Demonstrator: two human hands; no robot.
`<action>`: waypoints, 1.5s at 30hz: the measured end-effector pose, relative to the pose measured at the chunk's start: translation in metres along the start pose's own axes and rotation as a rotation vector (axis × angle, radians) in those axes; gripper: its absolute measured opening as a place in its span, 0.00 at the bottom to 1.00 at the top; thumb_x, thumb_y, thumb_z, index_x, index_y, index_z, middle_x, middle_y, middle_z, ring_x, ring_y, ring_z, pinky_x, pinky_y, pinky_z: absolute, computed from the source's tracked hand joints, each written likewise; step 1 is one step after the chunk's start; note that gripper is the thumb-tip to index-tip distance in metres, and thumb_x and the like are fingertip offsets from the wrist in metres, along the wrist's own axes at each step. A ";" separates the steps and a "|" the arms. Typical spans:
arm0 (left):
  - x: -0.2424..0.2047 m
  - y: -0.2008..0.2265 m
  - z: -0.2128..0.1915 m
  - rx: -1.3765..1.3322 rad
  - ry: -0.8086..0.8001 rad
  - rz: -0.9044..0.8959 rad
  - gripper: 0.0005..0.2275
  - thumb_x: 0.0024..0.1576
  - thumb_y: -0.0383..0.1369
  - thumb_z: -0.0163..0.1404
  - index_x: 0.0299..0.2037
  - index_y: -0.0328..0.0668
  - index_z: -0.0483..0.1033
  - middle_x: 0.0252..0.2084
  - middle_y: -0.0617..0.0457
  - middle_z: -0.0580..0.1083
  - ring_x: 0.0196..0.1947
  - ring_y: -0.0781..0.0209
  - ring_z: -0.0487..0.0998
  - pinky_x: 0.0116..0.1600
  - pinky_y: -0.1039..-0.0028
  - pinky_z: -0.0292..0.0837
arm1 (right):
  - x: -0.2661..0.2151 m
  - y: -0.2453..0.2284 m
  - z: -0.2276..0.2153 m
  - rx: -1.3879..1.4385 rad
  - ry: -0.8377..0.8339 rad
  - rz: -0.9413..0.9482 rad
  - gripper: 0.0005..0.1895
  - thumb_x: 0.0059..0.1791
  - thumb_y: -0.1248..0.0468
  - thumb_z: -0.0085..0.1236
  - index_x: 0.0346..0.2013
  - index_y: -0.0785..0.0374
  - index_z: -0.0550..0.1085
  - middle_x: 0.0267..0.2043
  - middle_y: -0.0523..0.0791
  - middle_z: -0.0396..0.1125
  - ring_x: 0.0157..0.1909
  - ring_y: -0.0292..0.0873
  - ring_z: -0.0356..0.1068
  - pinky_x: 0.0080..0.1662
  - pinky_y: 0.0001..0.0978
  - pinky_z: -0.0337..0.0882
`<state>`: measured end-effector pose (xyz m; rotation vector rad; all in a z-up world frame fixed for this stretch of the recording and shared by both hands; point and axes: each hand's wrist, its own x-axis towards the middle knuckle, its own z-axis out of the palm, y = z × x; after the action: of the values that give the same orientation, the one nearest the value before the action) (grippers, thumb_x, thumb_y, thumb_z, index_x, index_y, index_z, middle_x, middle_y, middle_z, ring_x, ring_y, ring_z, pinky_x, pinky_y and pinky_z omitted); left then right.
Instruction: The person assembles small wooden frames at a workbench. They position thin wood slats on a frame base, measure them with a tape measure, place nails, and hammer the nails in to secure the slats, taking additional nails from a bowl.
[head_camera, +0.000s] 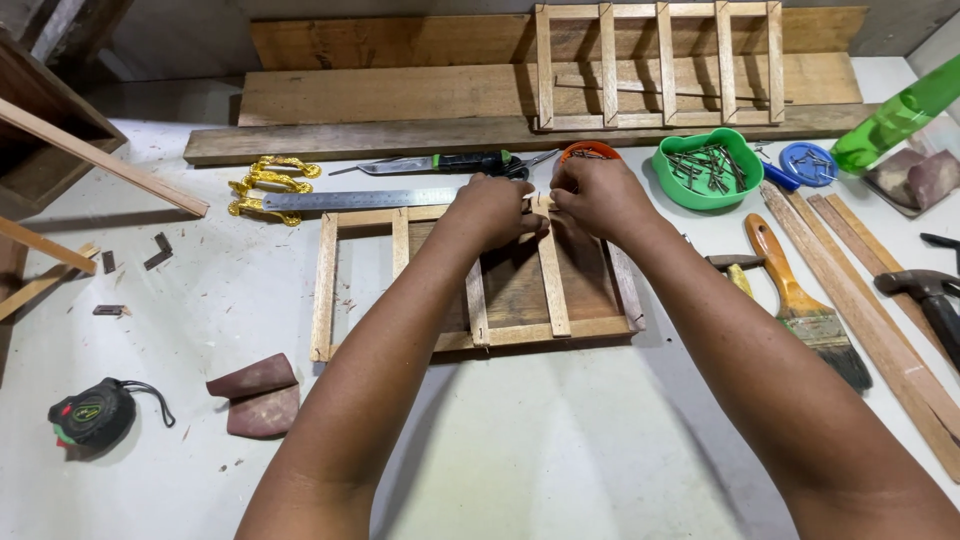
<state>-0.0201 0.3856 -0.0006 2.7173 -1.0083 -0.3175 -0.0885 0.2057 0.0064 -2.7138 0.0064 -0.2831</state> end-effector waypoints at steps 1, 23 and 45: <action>0.004 -0.004 0.002 0.001 -0.003 0.006 0.29 0.51 0.56 0.57 0.61 0.55 0.74 0.53 0.53 0.79 0.57 0.42 0.71 0.59 0.57 0.70 | -0.005 -0.001 -0.007 0.000 0.003 0.006 0.11 0.47 0.58 0.63 0.40 0.60 0.80 0.38 0.49 0.77 0.40 0.52 0.76 0.45 0.46 0.74; -0.037 0.225 0.032 0.126 0.373 0.528 0.16 0.52 0.48 0.59 0.47 0.54 0.81 0.46 0.53 0.77 0.50 0.52 0.76 0.55 0.57 0.64 | -0.200 0.075 -0.128 -0.116 0.115 0.285 0.11 0.48 0.57 0.62 0.41 0.58 0.80 0.40 0.47 0.76 0.43 0.50 0.76 0.48 0.45 0.74; 0.023 0.223 0.087 0.091 0.520 0.436 0.12 0.57 0.28 0.50 0.46 0.56 0.83 0.41 0.53 0.78 0.46 0.54 0.78 0.57 0.56 0.63 | -0.209 0.102 -0.082 -0.219 0.054 0.365 0.21 0.44 0.58 0.64 0.46 0.60 0.67 0.40 0.53 0.73 0.45 0.57 0.75 0.47 0.52 0.74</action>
<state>-0.1637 0.1943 -0.0228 2.3553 -1.4095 0.4922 -0.3060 0.0894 -0.0018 -2.8467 0.5724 -0.2577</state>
